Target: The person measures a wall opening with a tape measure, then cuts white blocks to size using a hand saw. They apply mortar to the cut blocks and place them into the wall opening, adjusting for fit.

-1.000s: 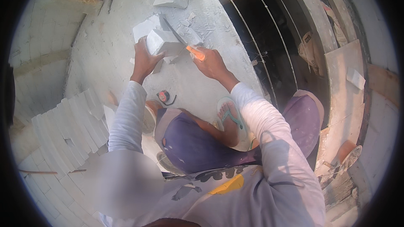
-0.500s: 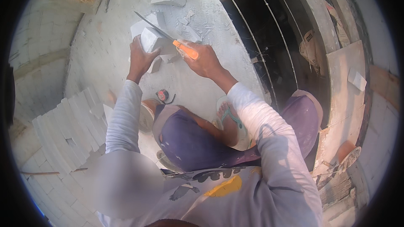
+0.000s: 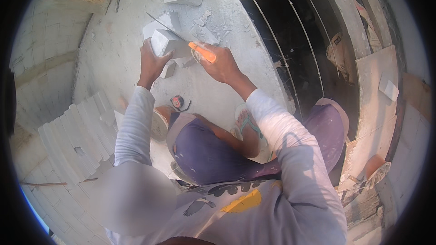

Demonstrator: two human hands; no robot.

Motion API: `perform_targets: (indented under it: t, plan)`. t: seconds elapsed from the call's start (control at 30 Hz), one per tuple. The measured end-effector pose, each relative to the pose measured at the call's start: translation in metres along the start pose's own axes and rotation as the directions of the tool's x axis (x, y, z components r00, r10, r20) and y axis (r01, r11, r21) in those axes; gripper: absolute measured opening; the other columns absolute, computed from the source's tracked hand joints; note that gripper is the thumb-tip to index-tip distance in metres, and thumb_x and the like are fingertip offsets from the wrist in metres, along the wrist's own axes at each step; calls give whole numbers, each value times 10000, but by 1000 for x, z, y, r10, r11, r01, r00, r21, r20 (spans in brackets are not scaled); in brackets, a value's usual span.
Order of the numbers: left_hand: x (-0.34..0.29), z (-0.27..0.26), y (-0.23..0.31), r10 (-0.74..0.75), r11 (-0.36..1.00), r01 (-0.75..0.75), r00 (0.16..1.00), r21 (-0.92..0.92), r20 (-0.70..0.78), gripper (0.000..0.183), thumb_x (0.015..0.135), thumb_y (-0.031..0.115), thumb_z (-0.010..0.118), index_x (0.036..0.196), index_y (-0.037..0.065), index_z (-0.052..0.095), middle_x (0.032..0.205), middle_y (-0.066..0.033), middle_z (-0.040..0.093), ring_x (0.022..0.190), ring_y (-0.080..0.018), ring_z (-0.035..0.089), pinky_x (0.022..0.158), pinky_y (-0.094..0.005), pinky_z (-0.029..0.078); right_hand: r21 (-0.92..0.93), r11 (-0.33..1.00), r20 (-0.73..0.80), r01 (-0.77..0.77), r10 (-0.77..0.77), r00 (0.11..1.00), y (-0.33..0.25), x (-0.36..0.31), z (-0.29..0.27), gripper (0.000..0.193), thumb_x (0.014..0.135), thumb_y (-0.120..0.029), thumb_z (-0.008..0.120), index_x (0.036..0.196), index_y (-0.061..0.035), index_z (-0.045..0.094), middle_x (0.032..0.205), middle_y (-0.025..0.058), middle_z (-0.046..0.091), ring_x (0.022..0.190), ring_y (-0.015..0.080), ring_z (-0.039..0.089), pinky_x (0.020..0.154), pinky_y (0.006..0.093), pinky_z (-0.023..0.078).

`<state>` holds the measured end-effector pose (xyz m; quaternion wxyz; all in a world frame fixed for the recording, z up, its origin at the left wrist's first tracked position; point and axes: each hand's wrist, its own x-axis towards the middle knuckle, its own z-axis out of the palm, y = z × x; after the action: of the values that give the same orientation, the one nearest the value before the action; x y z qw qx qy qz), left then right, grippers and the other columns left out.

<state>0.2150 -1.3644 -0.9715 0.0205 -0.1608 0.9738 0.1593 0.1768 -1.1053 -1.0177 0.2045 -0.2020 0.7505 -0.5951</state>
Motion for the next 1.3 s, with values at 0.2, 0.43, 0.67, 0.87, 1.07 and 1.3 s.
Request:
perform_targets:
  t: [0.2, 0.43, 0.67, 0.87, 1.07, 1.3]
  plan:
    - [-8, -3, -4, 10, 999, -11, 999, 32, 30, 928, 740, 359, 896, 1411, -89, 436, 1350, -263, 522, 1257, -425, 473, 1105, -483, 423, -68, 997, -29, 40, -42, 999, 15, -14, 21, 485, 944, -222, 688, 1399, -63, 631, 1195, 190, 736, 980, 400, 719, 895, 471, 574]
    - [-7, 3, -10, 5, 1000, -5, 1000, 28, 16, 932, 745, 356, 893, 1409, -107, 432, 1359, -266, 516, 1275, -421, 465, 1115, -483, 417, 31, 994, 69, -107, 105, 992, 10, -18, 13, 466, 983, -173, 673, 1419, -17, 619, 1301, 216, 709, 1209, 365, 687, 1031, 381, 535]
    - [-7, 0, -4, -13, 1000, 12, 1000, 23, 17, 966, 737, 375, 901, 1422, -112, 426, 1367, -260, 515, 1287, -419, 465, 1130, -480, 413, 14, 1000, -14, -12, 12, 1000, 18, 0, 18, 477, 956, -191, 670, 1415, -70, 628, 1270, 191, 718, 1130, 372, 699, 987, 437, 548]
    - [-6, 2, -2, -7, 999, 8, 1000, 47, -12, 926, 761, 371, 893, 1416, -84, 422, 1340, -271, 541, 1287, -407, 495, 1100, -467, 434, -165, 985, -123, -46, 26, 992, 51, 44, 41, 438, 976, -208, 640, 1378, -33, 643, 1139, 203, 748, 984, 365, 726, 881, 436, 576]
    - [-115, -9, -47, -573, 701, 431, 814, -568, -91, 821, 814, 375, 877, 1366, -83, 477, 1301, -216, 600, 1213, -336, 583, 1061, -422, 459, 855, 328, 198, -401, 508, 838, 64, 45, 72, 287, 1062, -256, 580, 1233, -33, 639, 754, -28, 490, 650, 83, 482, 624, 323, 543]
    - [-234, -63, -49, -799, -206, 119, 553, -971, 237, 670, 982, 342, 744, 1492, 56, 416, 1415, -108, 540, 1361, -265, 484, 1142, -442, 415, 203, 591, 334, -781, 708, 622, 45, 47, 99, 855, 970, -535, 703, 1498, 67, 405, 1271, 214, 593, 1131, 287, 610, 920, 447, 562]
